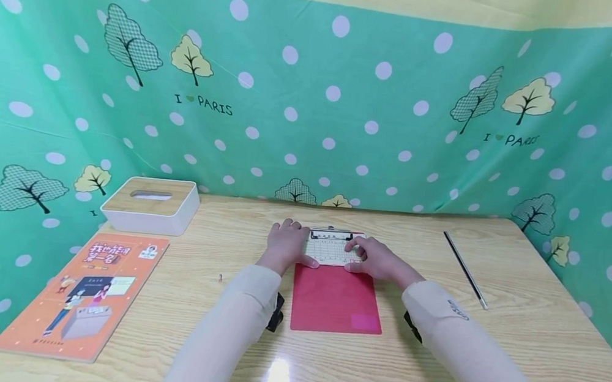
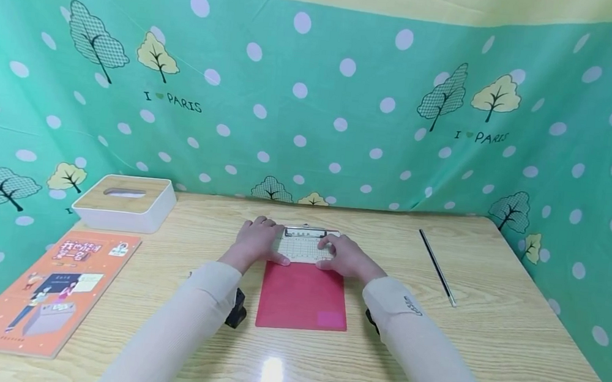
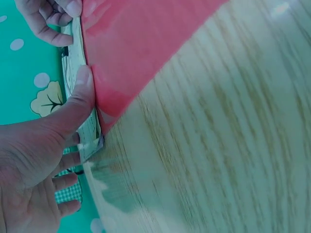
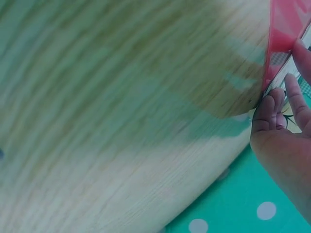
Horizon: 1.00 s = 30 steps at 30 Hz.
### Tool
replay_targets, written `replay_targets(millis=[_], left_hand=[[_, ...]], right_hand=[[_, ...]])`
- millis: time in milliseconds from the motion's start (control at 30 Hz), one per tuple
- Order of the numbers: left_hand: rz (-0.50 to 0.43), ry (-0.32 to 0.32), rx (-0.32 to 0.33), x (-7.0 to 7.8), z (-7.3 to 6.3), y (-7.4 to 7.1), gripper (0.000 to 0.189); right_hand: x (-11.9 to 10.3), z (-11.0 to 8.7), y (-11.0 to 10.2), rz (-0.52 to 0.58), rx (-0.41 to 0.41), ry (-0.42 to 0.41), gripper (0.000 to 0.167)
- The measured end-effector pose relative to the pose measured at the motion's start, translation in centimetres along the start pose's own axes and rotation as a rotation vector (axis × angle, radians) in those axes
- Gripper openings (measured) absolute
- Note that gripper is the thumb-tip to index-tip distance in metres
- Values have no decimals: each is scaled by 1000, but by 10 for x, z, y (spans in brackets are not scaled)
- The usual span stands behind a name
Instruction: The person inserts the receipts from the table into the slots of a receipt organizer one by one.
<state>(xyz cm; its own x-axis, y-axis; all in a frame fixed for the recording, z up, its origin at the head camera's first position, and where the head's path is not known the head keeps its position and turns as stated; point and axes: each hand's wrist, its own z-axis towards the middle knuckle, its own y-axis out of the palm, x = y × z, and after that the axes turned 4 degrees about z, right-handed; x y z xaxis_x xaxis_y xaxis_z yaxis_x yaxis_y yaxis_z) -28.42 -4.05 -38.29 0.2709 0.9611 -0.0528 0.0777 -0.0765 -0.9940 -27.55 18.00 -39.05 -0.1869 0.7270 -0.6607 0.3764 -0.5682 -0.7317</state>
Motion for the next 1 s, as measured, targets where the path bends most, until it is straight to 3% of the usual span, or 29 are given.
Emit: replay_targets(millis=[233, 567, 867, 1000], left_hand=[[-48, -4, -7, -4, 0, -2, 92], [-45, 7, 2, -6, -2, -4, 91], [-85, 57, 7, -5, -6, 1, 93], [-61, 97, 52, -4, -9, 2, 87]], right_hand=[[1, 5, 0, 7, 9, 8, 31], [2, 7, 2, 11, 22, 1, 31], [2, 0, 1, -34, 21, -28, 31], [-1, -4, 1, -99, 21, -62, 34]])
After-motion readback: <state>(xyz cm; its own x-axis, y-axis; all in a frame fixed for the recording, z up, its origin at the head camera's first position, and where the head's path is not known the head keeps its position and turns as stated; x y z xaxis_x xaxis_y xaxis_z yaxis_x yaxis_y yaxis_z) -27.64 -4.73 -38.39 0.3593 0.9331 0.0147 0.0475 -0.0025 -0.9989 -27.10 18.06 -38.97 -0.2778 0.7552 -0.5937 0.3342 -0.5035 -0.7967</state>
